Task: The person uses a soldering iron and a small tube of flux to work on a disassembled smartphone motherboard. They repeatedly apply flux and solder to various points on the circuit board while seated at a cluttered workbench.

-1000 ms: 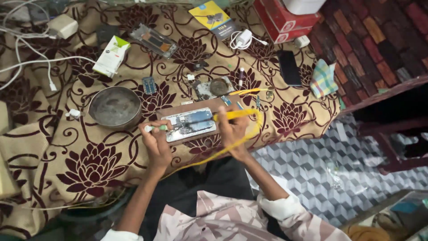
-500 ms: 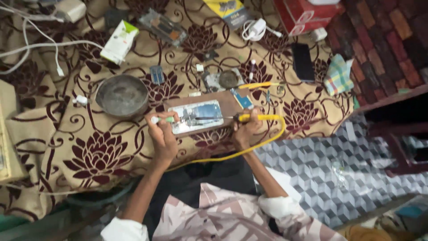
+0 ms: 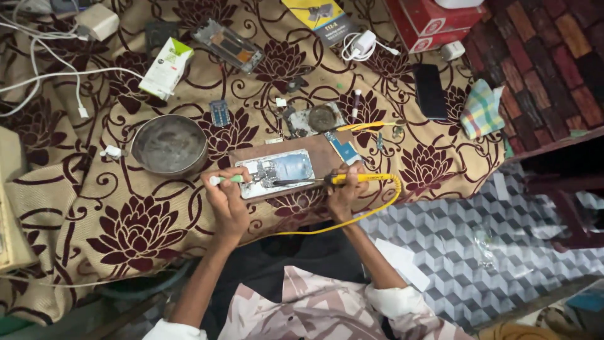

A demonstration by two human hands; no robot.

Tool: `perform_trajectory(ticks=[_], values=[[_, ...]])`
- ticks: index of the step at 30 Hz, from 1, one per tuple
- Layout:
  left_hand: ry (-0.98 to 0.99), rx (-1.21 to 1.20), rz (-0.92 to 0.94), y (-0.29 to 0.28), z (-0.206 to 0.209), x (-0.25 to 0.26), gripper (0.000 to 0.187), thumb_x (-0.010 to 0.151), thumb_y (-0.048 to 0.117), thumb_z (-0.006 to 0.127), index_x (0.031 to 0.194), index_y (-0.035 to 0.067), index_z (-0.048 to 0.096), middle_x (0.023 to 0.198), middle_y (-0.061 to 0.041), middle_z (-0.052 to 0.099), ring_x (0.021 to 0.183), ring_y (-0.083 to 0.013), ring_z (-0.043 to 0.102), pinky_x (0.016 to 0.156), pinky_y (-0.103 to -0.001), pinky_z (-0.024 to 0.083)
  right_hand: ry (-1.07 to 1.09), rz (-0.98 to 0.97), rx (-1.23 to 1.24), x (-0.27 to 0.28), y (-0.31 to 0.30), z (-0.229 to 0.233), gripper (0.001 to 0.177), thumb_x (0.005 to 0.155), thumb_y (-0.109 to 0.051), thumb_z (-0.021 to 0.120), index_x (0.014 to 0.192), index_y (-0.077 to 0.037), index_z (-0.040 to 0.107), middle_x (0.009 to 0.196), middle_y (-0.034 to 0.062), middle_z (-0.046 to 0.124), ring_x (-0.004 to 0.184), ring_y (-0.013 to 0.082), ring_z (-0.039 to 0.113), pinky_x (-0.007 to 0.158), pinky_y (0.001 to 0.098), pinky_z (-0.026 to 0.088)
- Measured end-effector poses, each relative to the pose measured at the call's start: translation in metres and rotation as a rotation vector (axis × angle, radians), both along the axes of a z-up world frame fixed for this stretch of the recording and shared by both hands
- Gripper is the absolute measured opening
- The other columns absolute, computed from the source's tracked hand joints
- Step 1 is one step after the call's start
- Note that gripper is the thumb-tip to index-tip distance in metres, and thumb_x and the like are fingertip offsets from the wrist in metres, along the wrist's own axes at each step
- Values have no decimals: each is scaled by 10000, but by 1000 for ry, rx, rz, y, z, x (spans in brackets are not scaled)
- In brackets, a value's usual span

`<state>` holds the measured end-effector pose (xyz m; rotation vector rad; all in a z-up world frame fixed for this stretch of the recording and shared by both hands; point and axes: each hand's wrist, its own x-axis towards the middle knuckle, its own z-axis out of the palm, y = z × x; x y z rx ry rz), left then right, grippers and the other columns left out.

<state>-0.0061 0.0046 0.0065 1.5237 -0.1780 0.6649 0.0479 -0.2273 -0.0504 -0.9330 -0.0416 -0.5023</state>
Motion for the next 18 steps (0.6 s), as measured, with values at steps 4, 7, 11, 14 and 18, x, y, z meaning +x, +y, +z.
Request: perform_trajectory(ticks=[4,7,11,14,18], values=[[17,8,3,2,-5,2,296,1157,340,327,1119,47,338,972,-173,668,779,-148,568,749,-299,483,-19,0,-65,-2,-1,-5,295,1077,-295,507,904,-85,396,680,43,466,467,107,432,370,253,356],[-19,11,-6,2,-6,5,287,1181,330,330,1119,50,327,973,-173,658,831,-160,581,801,-313,493,-25,-16,-77,1,-1,-6,293,1066,-276,535,894,-77,406,689,46,489,476,109,439,379,255,362],[117,-7,20,1,-9,2,299,1119,335,351,1093,37,340,950,-190,694,612,-133,404,595,-296,375,5,-54,-238,-3,-9,-6,295,1062,-266,550,880,-47,469,685,58,533,473,113,457,400,258,380],[-18,30,-2,3,-9,1,314,1174,358,331,1119,49,329,977,-171,665,848,-164,592,815,-330,491,-41,-128,-411,-10,-12,3,290,1069,-260,544,900,-27,506,750,71,587,580,124,514,516,267,430],[-36,10,-26,0,-8,2,338,1177,387,329,1127,53,337,974,-169,651,878,-172,609,818,-335,503,-82,-231,-763,-22,-9,34,278,1052,-226,562,861,-23,567,717,66,598,615,128,545,573,281,449]])
